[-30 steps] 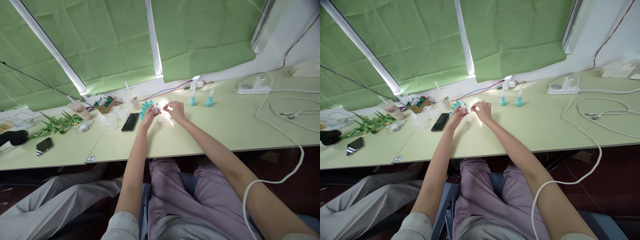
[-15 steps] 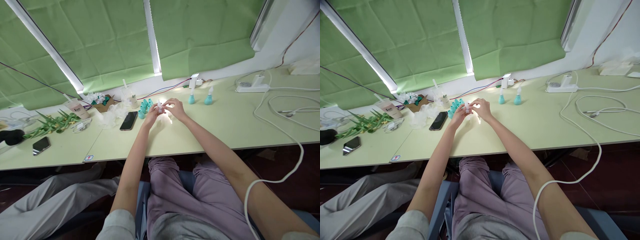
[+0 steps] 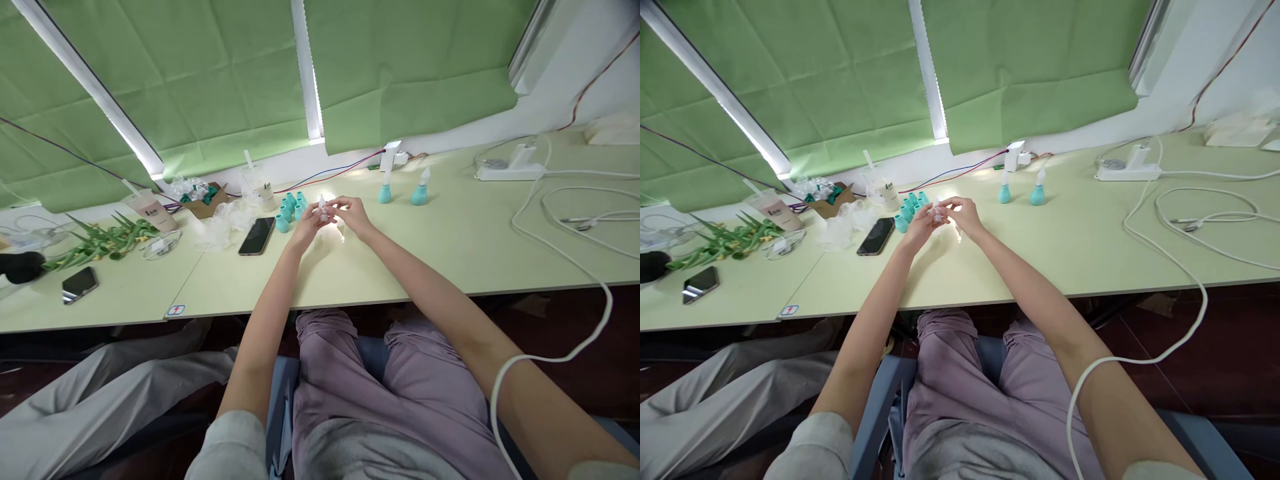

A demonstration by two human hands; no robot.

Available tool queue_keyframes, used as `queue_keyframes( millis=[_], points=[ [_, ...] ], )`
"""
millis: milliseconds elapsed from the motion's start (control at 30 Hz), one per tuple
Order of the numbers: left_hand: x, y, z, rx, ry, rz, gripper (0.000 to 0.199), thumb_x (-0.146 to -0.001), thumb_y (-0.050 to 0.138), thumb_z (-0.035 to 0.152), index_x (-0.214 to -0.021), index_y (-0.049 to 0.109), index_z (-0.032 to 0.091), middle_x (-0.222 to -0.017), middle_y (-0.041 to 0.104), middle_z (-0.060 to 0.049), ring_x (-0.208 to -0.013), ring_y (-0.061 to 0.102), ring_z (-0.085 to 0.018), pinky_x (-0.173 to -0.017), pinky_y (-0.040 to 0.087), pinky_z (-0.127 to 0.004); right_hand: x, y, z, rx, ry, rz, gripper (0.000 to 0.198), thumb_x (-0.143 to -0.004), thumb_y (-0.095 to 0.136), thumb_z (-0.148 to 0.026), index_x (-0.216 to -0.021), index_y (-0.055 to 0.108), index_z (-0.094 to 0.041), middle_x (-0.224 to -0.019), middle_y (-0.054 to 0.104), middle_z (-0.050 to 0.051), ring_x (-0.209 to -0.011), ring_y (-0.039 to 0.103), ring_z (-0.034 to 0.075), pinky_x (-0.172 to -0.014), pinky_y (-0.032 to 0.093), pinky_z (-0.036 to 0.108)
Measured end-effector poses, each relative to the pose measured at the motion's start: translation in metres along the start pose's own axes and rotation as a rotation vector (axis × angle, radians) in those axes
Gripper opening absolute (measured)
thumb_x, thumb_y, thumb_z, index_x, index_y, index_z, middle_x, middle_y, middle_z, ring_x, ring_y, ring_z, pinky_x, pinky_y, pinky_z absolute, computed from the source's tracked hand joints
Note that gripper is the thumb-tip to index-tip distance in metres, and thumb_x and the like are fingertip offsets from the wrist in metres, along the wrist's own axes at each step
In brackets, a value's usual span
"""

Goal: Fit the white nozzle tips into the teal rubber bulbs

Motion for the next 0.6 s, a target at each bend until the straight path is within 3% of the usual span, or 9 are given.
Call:
queue_keyframes(
  millis=[300, 600],
  points=[
    [0.002, 0.003, -0.003, -0.009, -0.021, 0.021, 0.01, -0.087, 0.05, 0.024, -0.088, 0.042, 0.017, -0.07, 0.062, 0.0, -0.06, 0.058, -0.01, -0.073, 0.045, -0.029, 0.003, 0.005, 0.007, -0.16, 0.173, -0.098, 0.032, -0.06, 0.074, -0.038, -0.078, 0.069, -0.011, -0.075, 0.065, 0.004, -0.063, 0.052, 0.007, -0.062, 0.044, 0.021],
    [0.005, 0.014, 0.004, -0.089, -0.046, -0.068, 0.023, -0.086, 0.056, 0.034, -0.093, 0.043, 0.017, -0.08, 0.065, -0.002, -0.072, 0.064, -0.013, -0.087, 0.044, -0.036, 0.004, 0.001, 0.009, -0.096, 0.205, -0.089, 0.03, -0.065, 0.07, -0.035, -0.084, 0.068, -0.012, -0.076, 0.064, 0.003, -0.056, 0.049, 0.005, -0.056, 0.04, 0.02]
  ],
)
Point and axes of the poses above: each hand's wrist, its own x-axis away from the middle knuckle, its own y-axis out of the palm, z = x × y, the point moved 9 cm from there along -x, towards the middle knuckle
